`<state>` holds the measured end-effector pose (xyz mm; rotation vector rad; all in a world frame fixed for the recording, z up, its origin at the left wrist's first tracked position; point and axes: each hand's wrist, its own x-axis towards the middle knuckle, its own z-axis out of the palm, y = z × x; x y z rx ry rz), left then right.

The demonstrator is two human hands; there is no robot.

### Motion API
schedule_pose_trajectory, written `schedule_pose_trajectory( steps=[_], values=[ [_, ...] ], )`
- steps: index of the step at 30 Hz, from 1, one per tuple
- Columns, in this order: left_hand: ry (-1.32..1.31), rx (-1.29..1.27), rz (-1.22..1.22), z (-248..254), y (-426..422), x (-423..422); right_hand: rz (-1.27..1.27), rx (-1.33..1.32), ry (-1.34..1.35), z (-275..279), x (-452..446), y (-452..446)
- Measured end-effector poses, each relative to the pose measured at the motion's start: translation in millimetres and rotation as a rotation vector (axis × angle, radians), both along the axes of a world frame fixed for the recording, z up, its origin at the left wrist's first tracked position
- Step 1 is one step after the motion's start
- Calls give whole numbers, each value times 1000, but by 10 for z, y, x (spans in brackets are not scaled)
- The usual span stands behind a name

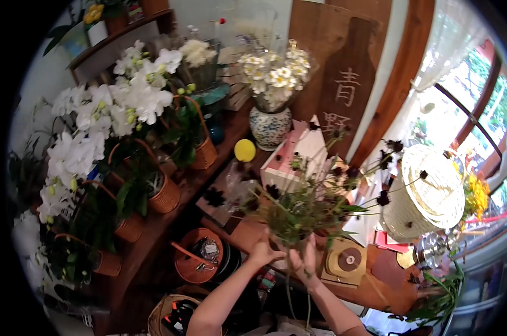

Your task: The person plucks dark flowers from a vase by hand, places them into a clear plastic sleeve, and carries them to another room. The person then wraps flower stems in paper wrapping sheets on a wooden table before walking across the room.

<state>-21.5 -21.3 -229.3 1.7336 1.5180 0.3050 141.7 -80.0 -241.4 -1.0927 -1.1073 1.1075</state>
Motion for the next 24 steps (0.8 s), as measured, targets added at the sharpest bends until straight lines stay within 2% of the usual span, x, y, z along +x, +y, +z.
schedule_pose_trajectory(
  steps=[2,3,4,6,8,9,11,13,14,16,17,18,19,21,23,24],
  values=[
    [-39,171,153,158,-150,169,-128,211,-462,58,161,125],
    [-113,299,182,-118,-155,229,-207,303,-630,82,218,183],
    [-158,316,259,6,-191,318,-228,265,-622,181,233,205],
    [26,305,268,-144,-238,462,-257,214,-609,254,308,253],
    [-460,257,326,14,-279,540,-212,123,-489,63,455,280],
    [-461,232,326,-131,-288,601,-182,69,-410,-47,523,299],
    [-341,375,253,-99,-328,682,-139,-47,-232,-305,674,352],
    [-371,143,221,-385,-271,796,-119,-162,-61,-590,854,419],
    [-470,54,231,-524,-250,870,-142,-158,-35,-719,942,459],
    [-655,-128,270,-820,-212,1018,-281,-20,-43,-956,1221,592],
    [-593,-58,206,-570,-318,1015,-163,-148,157,-1001,1401,597],
    [-526,12,144,-293,-431,994,-130,-162,149,-1048,1472,609],
    [-483,54,100,-237,-432,978,-97,-176,140,-1084,1538,621],
    [-422,112,31,-254,-461,960,-223,36,-286,-1198,1552,642],
    [-377,189,-18,-267,-470,865,-319,100,-152,-1391,1510,591],
    [-453,130,-17,-209,-468,761,-315,49,190,-1498,1462,608]
  ],
)
